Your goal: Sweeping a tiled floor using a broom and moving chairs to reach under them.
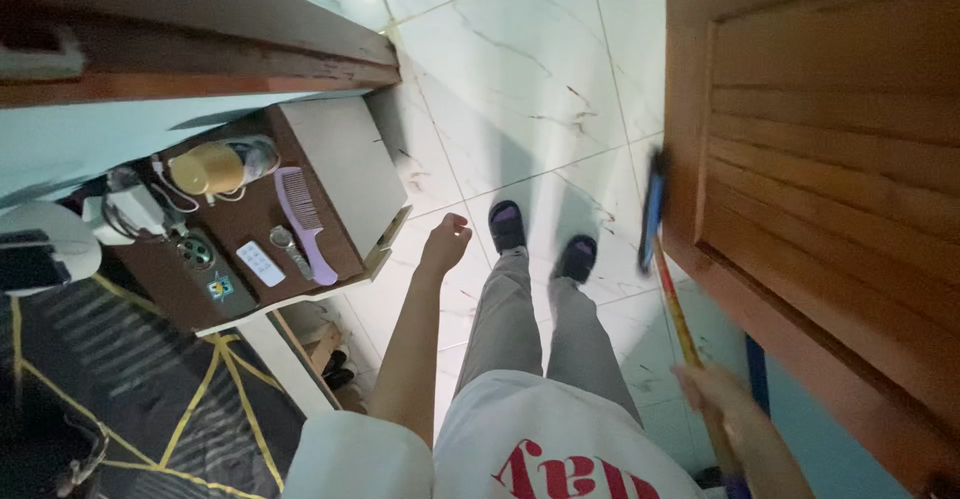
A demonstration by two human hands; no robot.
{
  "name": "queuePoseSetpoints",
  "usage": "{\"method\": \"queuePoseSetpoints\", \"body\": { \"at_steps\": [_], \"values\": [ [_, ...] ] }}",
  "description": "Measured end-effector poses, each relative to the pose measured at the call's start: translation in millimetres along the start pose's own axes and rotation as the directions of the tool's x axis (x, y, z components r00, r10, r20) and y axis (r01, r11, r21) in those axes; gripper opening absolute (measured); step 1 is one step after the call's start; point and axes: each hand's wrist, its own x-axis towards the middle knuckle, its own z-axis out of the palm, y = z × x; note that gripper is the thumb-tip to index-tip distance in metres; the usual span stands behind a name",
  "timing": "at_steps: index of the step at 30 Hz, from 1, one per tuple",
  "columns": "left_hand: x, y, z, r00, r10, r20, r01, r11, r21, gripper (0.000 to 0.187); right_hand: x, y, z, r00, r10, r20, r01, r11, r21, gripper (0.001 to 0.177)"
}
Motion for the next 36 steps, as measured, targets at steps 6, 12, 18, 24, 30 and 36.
{"method": "queuePoseSetpoints", "body": {
  "at_steps": [6,12,18,24,30,36],
  "values": [
    [-7,-26,6,0.998,-0.059,0.025,0.059,0.998,0.001,0.035,31,-124,76,0.918,-0.382,0.105,0.279,0.812,0.513,0.019],
    [-14,-65,11,0.987,-0.158,0.019,0.158,0.987,0.022,0.034,58,-271,161,0.764,-0.537,0.357,0.214,0.733,0.646,0.037],
    [-16,-49,3,0.971,-0.237,0.011,0.237,0.971,-0.029,0.035,42,-400,194,0.644,-0.61,0.462,0.267,0.744,0.612,0.029],
    [17,-8,8,0.975,-0.219,-0.036,0.217,0.974,-0.062,0.036,62,-486,122,0.524,-0.521,0.674,0.201,0.844,0.497,0.02],
    [67,77,9,0.983,-0.114,-0.145,0.088,0.981,-0.174,0.036,-12,-428,-15,0.614,-0.684,0.393,0.645,0.722,0.25,0.017],
    [106,159,-4,0.988,-0.032,-0.153,-0.018,0.949,-0.314,0.033,-9,-321,-116,0.868,-0.48,0.128,0.495,0.856,-0.151,0.029]
  ]
}}
